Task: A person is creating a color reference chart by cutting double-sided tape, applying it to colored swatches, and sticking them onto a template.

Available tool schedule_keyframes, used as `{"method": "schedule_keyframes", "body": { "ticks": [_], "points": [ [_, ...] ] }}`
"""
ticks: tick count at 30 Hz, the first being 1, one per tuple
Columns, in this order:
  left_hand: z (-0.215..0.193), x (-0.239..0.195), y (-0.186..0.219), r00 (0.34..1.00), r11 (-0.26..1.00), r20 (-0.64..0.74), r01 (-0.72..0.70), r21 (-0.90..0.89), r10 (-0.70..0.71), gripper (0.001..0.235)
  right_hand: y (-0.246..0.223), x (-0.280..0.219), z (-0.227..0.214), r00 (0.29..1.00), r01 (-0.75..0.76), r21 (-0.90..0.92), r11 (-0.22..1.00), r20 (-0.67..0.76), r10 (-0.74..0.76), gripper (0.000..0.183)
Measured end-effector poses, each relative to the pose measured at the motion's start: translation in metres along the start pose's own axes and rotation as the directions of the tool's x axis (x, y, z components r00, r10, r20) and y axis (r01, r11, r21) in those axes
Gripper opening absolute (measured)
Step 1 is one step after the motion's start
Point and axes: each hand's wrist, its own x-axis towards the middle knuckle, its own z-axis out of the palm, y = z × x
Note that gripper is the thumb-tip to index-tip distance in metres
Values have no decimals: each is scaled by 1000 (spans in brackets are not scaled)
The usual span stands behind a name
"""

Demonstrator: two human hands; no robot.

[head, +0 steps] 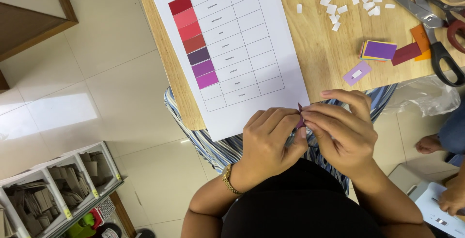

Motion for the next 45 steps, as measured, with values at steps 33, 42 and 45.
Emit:
{"method": "schedule_keyframes", "body": {
  "ticks": [33,42,45],
  "points": [
    [-34,-10,-33,914,827,-5,365,-427,-406,22,157,39,-21,992,127,-542,831,88,-94,24],
    [-9,-32,-49,894,209,259,350,-913,-366,19,73,6,27,989,-149,315,937,55,139,39],
    [1,-34,-48,887,14,329,352,-936,-323,18,44,-3,38,984,-174,649,741,145,104,57]
  ]
}}
